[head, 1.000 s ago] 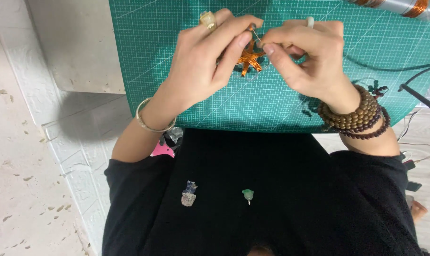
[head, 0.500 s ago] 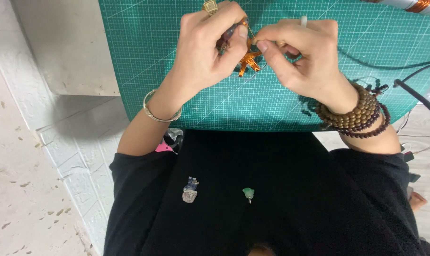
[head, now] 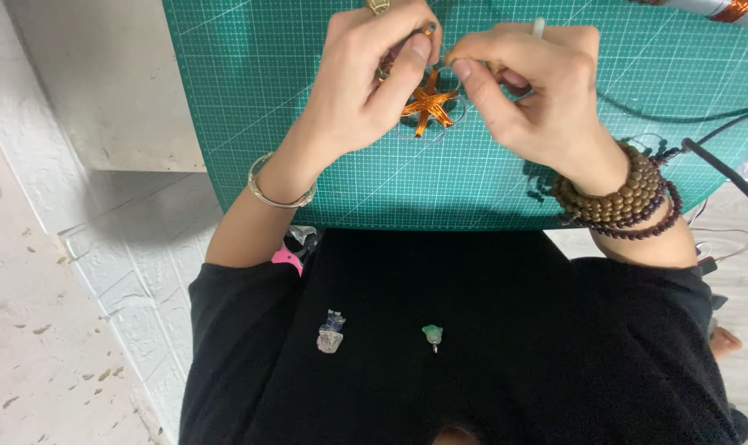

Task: Winding thin copper wire around a star-shaped core to create an electromagnetic component or coil.

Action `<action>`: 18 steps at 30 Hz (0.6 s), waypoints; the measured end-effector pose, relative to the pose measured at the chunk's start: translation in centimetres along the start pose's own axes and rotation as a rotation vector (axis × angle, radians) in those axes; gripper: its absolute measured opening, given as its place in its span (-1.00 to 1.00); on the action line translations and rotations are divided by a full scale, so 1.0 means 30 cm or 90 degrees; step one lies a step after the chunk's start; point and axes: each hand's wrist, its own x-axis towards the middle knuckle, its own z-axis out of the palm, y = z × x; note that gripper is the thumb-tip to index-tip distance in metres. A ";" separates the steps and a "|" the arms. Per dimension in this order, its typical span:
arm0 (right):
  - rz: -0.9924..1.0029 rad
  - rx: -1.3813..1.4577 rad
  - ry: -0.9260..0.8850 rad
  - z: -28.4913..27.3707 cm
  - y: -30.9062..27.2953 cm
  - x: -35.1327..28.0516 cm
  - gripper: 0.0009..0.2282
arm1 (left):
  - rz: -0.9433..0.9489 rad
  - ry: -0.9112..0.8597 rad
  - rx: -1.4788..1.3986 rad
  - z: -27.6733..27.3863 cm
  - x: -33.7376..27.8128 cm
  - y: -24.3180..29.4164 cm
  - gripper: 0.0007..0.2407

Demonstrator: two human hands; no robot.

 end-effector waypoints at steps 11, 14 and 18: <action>0.008 0.000 0.000 0.000 0.004 -0.002 -0.84 | -0.006 -0.014 -0.088 -0.019 0.002 0.005 -0.80; 0.007 -0.005 0.003 -0.005 0.002 0.000 -0.82 | 0.005 -0.013 -0.062 -0.022 0.000 0.005 -0.82; 0.016 0.014 0.007 -0.010 0.001 0.001 -0.86 | 0.020 -0.010 -0.061 -0.020 -0.004 0.000 -0.83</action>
